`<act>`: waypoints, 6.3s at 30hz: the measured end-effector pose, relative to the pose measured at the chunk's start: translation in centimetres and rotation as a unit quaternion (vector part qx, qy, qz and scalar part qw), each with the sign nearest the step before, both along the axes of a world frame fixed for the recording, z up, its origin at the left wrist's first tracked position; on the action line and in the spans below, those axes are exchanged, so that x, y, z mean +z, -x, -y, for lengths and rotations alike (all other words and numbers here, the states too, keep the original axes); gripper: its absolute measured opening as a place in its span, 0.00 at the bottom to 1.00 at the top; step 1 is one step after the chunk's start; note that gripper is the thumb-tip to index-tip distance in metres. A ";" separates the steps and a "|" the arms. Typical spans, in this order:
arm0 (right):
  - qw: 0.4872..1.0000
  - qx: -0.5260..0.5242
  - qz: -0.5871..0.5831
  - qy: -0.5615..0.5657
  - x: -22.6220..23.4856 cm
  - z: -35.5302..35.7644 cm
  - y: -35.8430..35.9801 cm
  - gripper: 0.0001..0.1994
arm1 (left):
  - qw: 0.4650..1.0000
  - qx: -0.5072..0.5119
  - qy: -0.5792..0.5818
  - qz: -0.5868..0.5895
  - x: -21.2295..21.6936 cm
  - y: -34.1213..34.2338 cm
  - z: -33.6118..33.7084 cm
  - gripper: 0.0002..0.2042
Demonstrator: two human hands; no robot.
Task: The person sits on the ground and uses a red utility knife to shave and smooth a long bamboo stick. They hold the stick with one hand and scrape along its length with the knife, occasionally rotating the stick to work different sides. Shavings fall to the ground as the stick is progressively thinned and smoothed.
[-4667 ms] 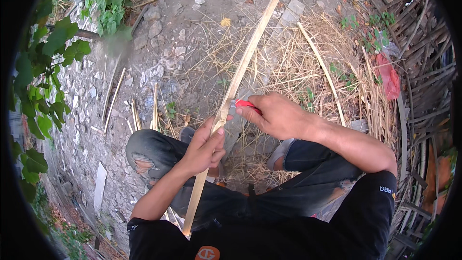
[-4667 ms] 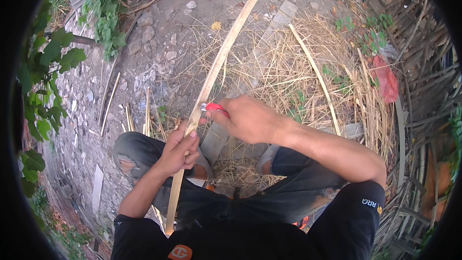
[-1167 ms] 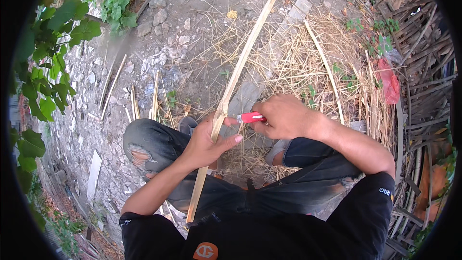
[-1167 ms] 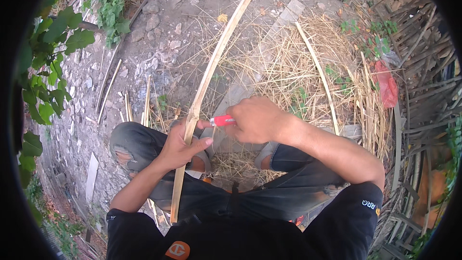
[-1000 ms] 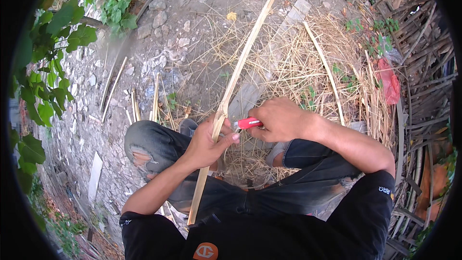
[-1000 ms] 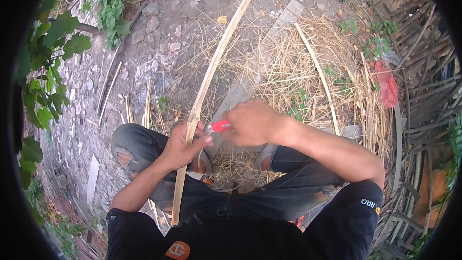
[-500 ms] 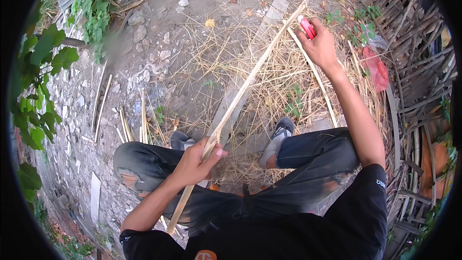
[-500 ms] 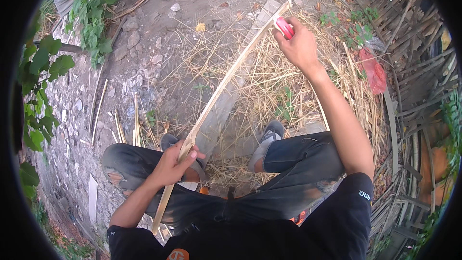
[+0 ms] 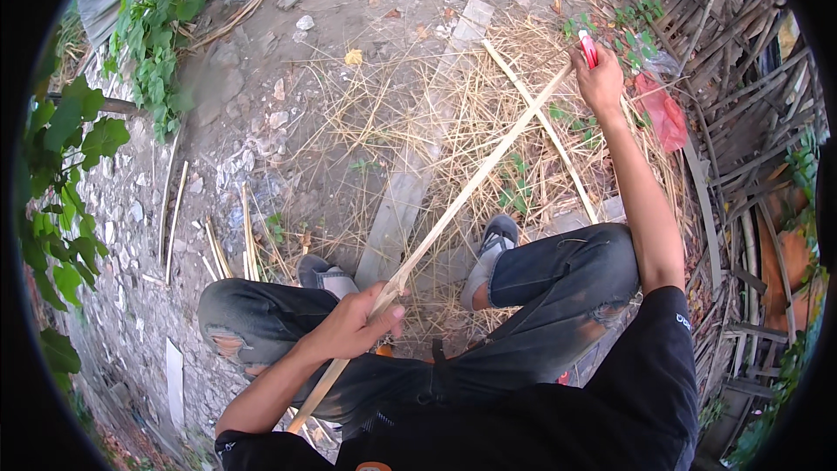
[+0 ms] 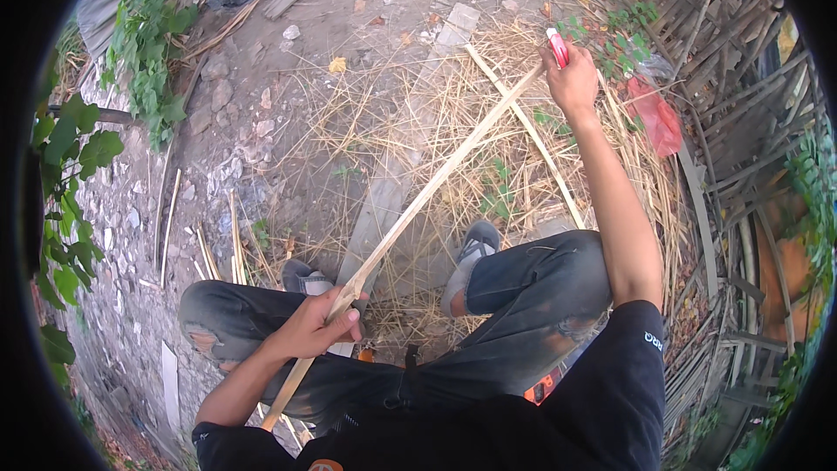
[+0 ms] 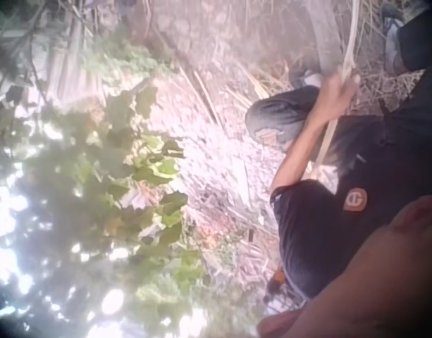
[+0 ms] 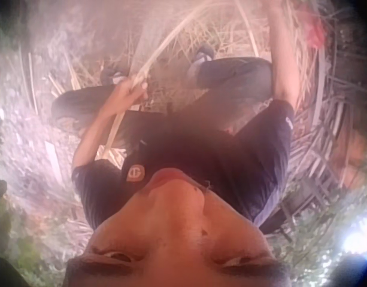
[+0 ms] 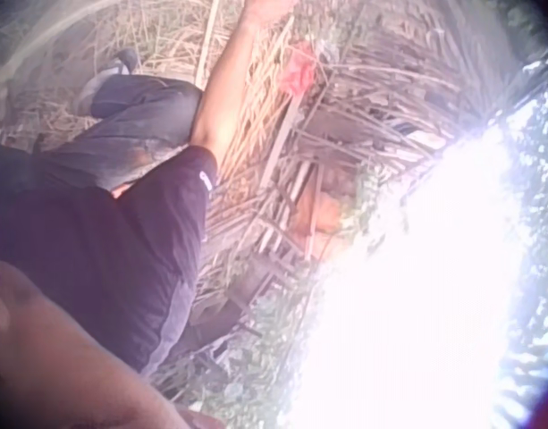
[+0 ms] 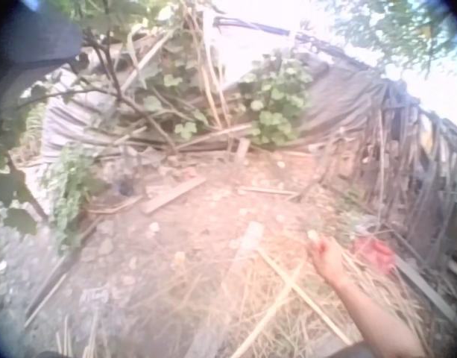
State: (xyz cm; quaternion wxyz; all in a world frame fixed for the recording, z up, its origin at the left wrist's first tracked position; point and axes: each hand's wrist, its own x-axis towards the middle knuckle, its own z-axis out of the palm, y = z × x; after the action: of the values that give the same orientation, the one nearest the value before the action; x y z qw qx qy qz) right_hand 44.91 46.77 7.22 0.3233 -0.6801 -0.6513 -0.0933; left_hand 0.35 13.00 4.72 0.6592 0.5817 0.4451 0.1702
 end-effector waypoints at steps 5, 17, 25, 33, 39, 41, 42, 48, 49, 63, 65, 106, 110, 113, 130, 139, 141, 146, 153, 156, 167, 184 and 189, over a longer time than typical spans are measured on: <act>0.996 -0.028 -0.042 0.076 0.7 0.7 -0.5 0.12 | 1.000 -0.012 0.006 -0.021 0.7 -0.2 0.0 0.20; 0.992 -0.089 -0.046 0.074 -1.5 -0.4 -5.5 0.26 | 0.997 0.061 0.035 -0.029 0.2 0.5 -0.1 0.23; 0.947 0.199 -0.064 0.244 3.5 6.6 10.0 0.30 | 0.970 0.238 0.024 0.036 0.1 1.1 -1.8 0.24; 0.773 0.467 -0.024 0.428 5.9 16.8 21.8 0.30 | 0.943 0.318 0.017 0.100 1.4 0.3 -2.8 0.25; 0.746 0.464 -0.001 0.478 5.2 19.3 24.3 0.30 | 0.945 0.312 -0.010 0.095 0.9 0.2 -2.8 0.26; 0.745 0.466 0.012 0.477 5.0 19.3 24.6 0.30 | 0.947 0.309 -0.019 0.089 1.0 0.1 -2.6 0.26; 0.745 0.466 0.018 0.476 4.8 19.3 24.7 0.30 | 0.947 0.308 -0.024 0.086 1.0 0.0 -2.6 0.27; 0.805 0.467 0.028 0.365 2.3 19.4 25.0 0.29 | 0.951 0.305 -0.054 0.017 0.4 0.5 -2.4 0.26; 0.809 0.451 0.025 0.375 1.7 18.7 24.6 0.30 | 0.948 0.308 -0.072 0.002 0.1 0.5 -2.4 0.26; 0.984 -0.099 -0.067 0.129 -5.9 -1.4 -10.1 0.46 | 0.964 0.161 0.100 0.186 -0.2 2.6 1.8 0.24; 0.979 -0.115 -0.105 0.130 -5.6 -0.2 -10.1 0.43 | 0.944 0.194 0.142 0.228 -0.3 3.7 1.7 0.24; 0.835 0.427 -0.024 0.347 3.2 13.5 23.4 0.28 | 0.895 0.235 0.241 0.293 2.4 1.7 -2.9 0.27; 0.848 0.360 -0.014 0.388 1.9 11.1 22.1 0.33 | 0.899 0.228 0.257 0.270 2.0 1.7 -3.0 0.27; 0.899 0.284 -0.040 0.330 1.7 6.2 18.1 0.36 | 0.897 0.194 0.292 0.268 2.1 2.4 -1.9 0.27; 0.978 -0.081 -0.118 0.153 -3.7 -1.6 -7.8 0.39 | 0.945 0.027 0.272 0.179 1.1 3.9 2.2 0.30; 0.971 -0.058 -0.205 0.106 -2.8 1.9 -8.0 0.31 | 0.935 0.047 0.283 0.208 0.6 3.4 1.4 0.28; 0.958 -0.006 -0.275 0.086 -1.0 1.8 -5.7 0.28 | 0.934 0.049 0.287 0.210 0.7 3.2 0.8 0.27; 0.977 0.057 -0.206 0.026 1.0 2.1 -1.1 0.25 | 0.939 0.033 0.274 0.207 0.4 2.8 0.3 0.29; 0.988 -0.032 -0.113 0.104 0.3 1.7 -2.7 0.25 | 0.954 0.035 0.247 0.168 0.8 2.5 0.8 0.27; 0.983 -0.038 -0.109 0.144 -0.7 1.2 -3.8 0.24 | 0.960 0.033 0.227 0.160 0.7 2.5 1.0 0.26; 0.974 -0.020 -0.176 0.144 -1.3 1.9 -4.0 0.15 | 0.964 0.039 0.223 0.137 0.9 2.1 1.2 0.25; 0.987 -0.024 -0.154 0.031 -3.8 -0.3 -6.5 0.13 | 0.966 0.043 0.221 0.129 0.7 2.0 1.1 0.22; 0.988 -0.029 -0.129 0.074 -1.4 1.7 -3.7 0.18 | 0.979 0.018 0.170 0.114 0.6 1.9 0.9 0.21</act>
State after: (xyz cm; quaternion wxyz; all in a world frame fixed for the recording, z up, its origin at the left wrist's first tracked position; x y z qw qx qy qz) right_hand 48.61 45.10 5.80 0.3504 -0.7270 -0.5895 0.0347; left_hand -1.50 12.07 5.36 0.7916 0.4298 0.4000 0.1691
